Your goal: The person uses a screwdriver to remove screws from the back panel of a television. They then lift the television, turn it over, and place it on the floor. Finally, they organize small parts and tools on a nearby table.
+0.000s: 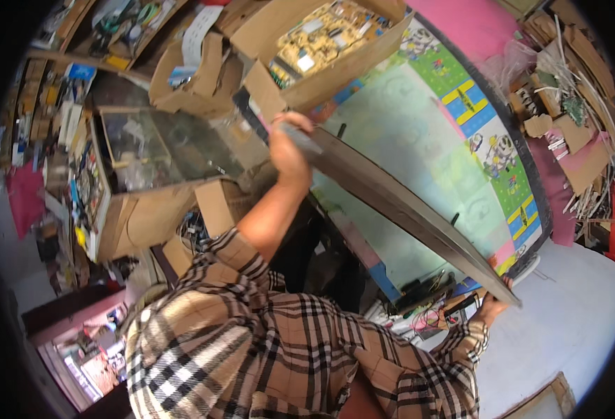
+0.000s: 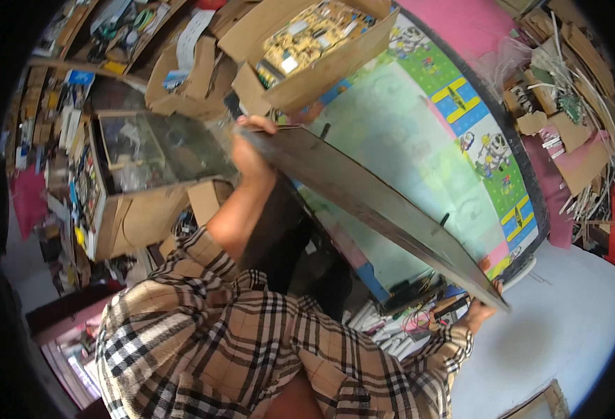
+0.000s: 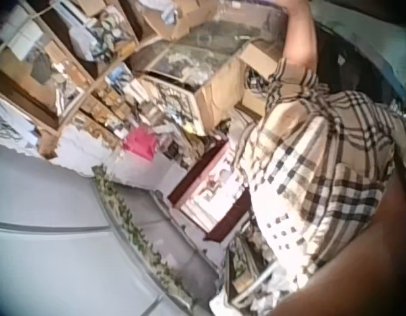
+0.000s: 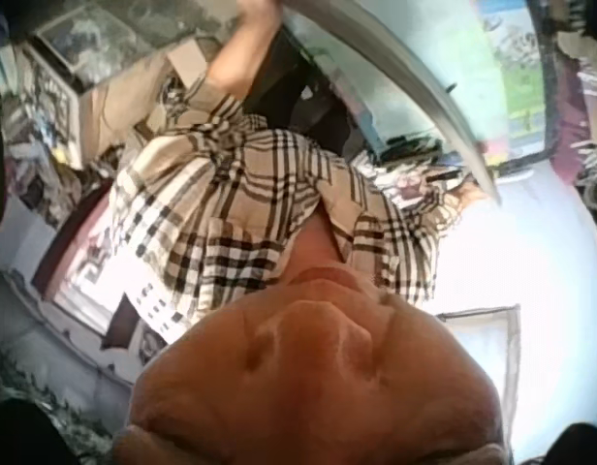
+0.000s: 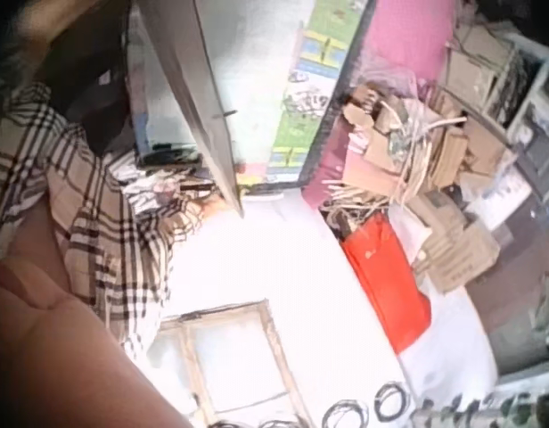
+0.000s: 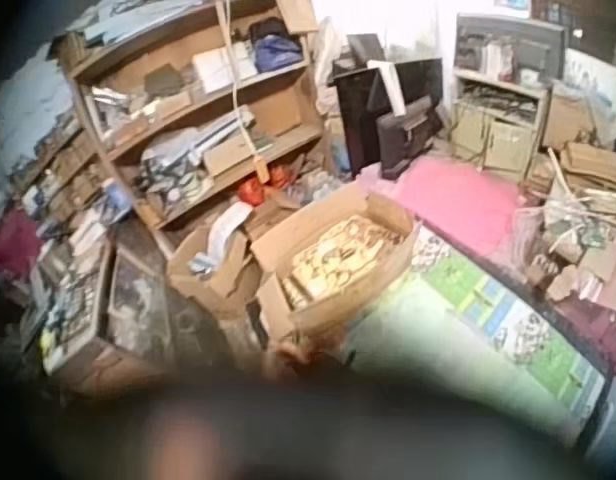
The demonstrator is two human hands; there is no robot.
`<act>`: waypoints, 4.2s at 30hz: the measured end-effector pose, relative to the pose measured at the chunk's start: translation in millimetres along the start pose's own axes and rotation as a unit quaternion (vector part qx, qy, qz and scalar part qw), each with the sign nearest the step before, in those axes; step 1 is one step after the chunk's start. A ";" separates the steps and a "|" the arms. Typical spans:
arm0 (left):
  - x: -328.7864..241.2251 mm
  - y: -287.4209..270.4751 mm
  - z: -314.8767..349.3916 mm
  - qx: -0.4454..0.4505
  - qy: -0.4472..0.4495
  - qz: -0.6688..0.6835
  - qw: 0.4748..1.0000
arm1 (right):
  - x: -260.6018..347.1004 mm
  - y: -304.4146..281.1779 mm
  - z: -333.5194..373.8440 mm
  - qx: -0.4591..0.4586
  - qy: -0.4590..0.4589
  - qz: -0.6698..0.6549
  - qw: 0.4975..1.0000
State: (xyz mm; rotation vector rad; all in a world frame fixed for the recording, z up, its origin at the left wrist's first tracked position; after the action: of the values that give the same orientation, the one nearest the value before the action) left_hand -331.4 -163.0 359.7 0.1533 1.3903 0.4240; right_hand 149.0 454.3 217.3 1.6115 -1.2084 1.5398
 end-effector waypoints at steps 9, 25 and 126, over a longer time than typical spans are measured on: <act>-26.6 -110.4 138.1 -0.225 -0.056 0.001 0.973 | -57.7 55.1 -89.4 0.034 0.213 -0.253 0.943; 0.3 -277.3 285.6 -0.578 -0.012 0.159 0.800 | 72.0 261.2 -103.0 0.185 0.214 -0.146 0.948; -929.9 -1562.0 872.6 -0.700 0.380 0.106 0.595 | 654.6 774.5 1643.3 0.589 0.330 -0.383 0.630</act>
State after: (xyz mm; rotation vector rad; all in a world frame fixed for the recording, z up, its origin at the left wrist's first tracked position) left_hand 718.5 -1819.8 827.2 -1.3377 1.4247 1.8293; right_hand 106.7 -1458.2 481.2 1.5094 1.0757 2.0079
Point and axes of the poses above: each hand's wrist, its own z-axis away from the middle knuckle, its own y-axis out of the palm, x = y × z, the point moved 7 cm from there along -z, towards the middle knuckle, and after that the axes turned 12 degrees about -y, right-handed, at the moved point
